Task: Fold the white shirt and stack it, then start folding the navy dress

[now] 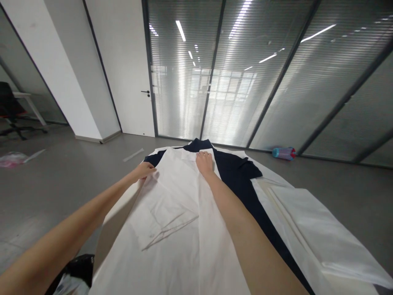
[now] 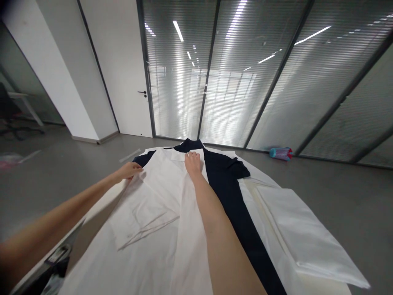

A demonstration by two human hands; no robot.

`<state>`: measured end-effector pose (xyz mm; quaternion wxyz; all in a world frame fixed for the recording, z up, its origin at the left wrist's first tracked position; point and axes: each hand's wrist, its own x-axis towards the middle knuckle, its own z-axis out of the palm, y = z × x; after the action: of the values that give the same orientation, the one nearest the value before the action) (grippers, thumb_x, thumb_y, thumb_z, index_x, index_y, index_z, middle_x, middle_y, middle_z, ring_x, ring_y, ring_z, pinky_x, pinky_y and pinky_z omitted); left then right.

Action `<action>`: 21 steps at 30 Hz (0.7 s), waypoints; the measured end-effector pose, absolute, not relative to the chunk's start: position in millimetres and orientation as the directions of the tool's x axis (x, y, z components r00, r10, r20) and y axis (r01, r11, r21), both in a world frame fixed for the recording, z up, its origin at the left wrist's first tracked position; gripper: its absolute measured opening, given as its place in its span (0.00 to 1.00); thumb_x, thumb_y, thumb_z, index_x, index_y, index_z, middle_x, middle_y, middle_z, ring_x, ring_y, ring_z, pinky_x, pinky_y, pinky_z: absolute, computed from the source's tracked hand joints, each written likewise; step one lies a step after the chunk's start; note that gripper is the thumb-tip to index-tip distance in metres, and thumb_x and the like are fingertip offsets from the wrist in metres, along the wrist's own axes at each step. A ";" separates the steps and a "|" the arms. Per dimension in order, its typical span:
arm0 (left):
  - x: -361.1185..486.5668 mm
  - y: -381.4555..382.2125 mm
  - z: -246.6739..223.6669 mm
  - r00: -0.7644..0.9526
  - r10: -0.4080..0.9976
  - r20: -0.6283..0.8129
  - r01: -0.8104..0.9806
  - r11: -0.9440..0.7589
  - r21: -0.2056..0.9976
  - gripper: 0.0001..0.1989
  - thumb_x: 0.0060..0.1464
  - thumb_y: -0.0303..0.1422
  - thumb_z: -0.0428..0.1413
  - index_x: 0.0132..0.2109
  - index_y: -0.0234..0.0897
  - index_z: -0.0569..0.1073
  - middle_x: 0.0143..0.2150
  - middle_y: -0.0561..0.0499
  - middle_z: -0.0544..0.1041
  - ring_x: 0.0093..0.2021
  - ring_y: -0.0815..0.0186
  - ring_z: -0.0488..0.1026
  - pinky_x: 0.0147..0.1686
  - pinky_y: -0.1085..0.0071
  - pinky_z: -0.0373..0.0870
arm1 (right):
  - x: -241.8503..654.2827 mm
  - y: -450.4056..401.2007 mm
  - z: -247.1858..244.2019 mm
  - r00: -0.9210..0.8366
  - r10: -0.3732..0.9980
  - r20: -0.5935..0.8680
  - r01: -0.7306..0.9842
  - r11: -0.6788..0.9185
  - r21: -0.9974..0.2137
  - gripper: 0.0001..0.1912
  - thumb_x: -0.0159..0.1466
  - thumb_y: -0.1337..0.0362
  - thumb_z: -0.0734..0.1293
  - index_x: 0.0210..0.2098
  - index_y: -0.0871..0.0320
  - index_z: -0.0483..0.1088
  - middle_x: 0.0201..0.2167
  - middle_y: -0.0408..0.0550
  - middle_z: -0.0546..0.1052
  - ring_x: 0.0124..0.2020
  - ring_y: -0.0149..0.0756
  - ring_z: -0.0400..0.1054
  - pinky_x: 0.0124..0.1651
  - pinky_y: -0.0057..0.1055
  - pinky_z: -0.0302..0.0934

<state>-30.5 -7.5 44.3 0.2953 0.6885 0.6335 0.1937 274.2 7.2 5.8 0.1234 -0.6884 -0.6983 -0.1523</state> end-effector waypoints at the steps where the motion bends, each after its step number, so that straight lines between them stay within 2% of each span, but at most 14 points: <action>1: -34.1 -7.6 46.3 0.124 0.980 -0.156 0.750 0.011 0.662 0.13 0.56 0.39 0.57 0.40 0.31 0.75 0.29 0.50 0.73 0.28 0.66 0.71 0.30 0.70 0.71 | 268.8 3.0 9.8 -0.071 0.919 0.387 0.996 0.047 0.069 0.21 0.71 0.70 0.53 0.54 0.61 0.72 0.56 0.60 0.72 0.57 0.49 0.61 0.59 0.43 0.50; 5: -46.2 -6.5 50.4 0.112 0.926 -0.360 0.737 0.165 0.655 0.18 0.50 0.46 0.63 0.38 0.36 0.73 0.28 0.53 0.72 0.23 0.70 0.67 0.25 0.73 0.68 | 226.2 -26.3 31.8 -0.204 0.901 0.383 0.977 0.212 0.021 0.17 0.72 0.69 0.54 0.51 0.62 0.72 0.49 0.58 0.76 0.53 0.46 0.66 0.57 0.41 0.51; 8: -52.9 -7.5 47.1 0.104 0.880 -0.464 0.721 0.254 0.644 0.23 0.42 0.49 0.67 0.35 0.36 0.72 0.25 0.54 0.70 0.21 0.70 0.66 0.22 0.75 0.63 | 176.0 -71.8 50.6 -0.489 0.817 0.307 0.850 0.525 -0.043 0.15 0.72 0.66 0.56 0.47 0.61 0.73 0.45 0.53 0.79 0.47 0.39 0.71 0.51 0.34 0.57; 11: -53.4 -12.8 43.8 0.130 0.884 -0.450 0.662 0.260 0.703 0.22 0.39 0.46 0.69 0.33 0.36 0.71 0.24 0.56 0.68 0.21 0.72 0.64 0.20 0.76 0.61 | 124.3 -137.6 64.0 -0.824 0.538 0.176 0.541 0.840 -0.032 0.12 0.72 0.61 0.60 0.48 0.58 0.73 0.45 0.50 0.79 0.45 0.38 0.73 0.43 0.30 0.60; 13: -49.8 -16.4 43.5 0.143 0.896 -0.421 0.621 0.250 0.743 0.20 0.39 0.43 0.69 0.33 0.36 0.71 0.24 0.56 0.68 0.21 0.72 0.64 0.20 0.77 0.60 | 94.8 -183.2 67.3 -0.945 0.310 0.103 0.308 0.951 -0.032 0.17 0.72 0.57 0.60 0.56 0.57 0.69 0.42 0.50 0.80 0.41 0.39 0.75 0.38 0.31 0.62; 15: -44.1 -18.4 44.9 0.153 0.905 -0.396 0.584 0.241 0.775 0.18 0.40 0.39 0.69 0.33 0.35 0.71 0.25 0.56 0.68 0.21 0.72 0.65 0.20 0.77 0.61 | 71.7 -221.5 66.3 -0.987 0.148 0.065 0.146 0.988 -0.042 0.23 0.72 0.54 0.60 0.63 0.56 0.62 0.40 0.48 0.81 0.39 0.39 0.76 0.35 0.31 0.62; 17: -37.7 -19.4 47.7 0.160 0.913 -0.376 0.548 0.235 0.803 0.16 0.41 0.36 0.69 0.32 0.35 0.70 0.25 0.56 0.68 0.21 0.72 0.66 0.21 0.77 0.62 | 55.7 -248.4 63.0 -0.996 0.089 0.014 0.088 0.994 -0.064 0.27 0.72 0.50 0.59 0.66 0.55 0.59 0.37 0.47 0.81 0.38 0.40 0.76 0.34 0.31 0.64; 19: -31.3 -20.5 51.8 0.159 0.923 -0.352 0.512 0.227 0.828 0.14 0.41 0.33 0.68 0.30 0.34 0.69 0.22 0.56 0.66 0.20 0.73 0.64 0.20 0.77 0.61 | 46.6 -264.0 59.9 -0.991 0.108 -0.084 0.116 0.989 -0.094 0.29 0.70 0.44 0.59 0.62 0.56 0.63 0.34 0.47 0.82 0.38 0.41 0.77 0.33 0.31 0.65; 21: -25.1 -22.5 57.0 0.150 0.933 -0.326 0.481 0.220 0.849 0.14 0.42 0.31 0.67 0.28 0.34 0.68 0.20 0.57 0.64 0.18 0.74 0.62 0.19 0.77 0.60 | 43.5 -270.9 58.8 -0.974 0.143 -0.173 0.163 0.981 -0.108 0.28 0.69 0.41 0.59 0.54 0.57 0.70 0.33 0.48 0.82 0.38 0.42 0.77 0.33 0.32 0.67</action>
<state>-25.1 -22.5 57.0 0.4882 0.5802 0.6094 0.2314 43.5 -270.9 58.8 -0.0823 -0.0774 -0.9917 0.0610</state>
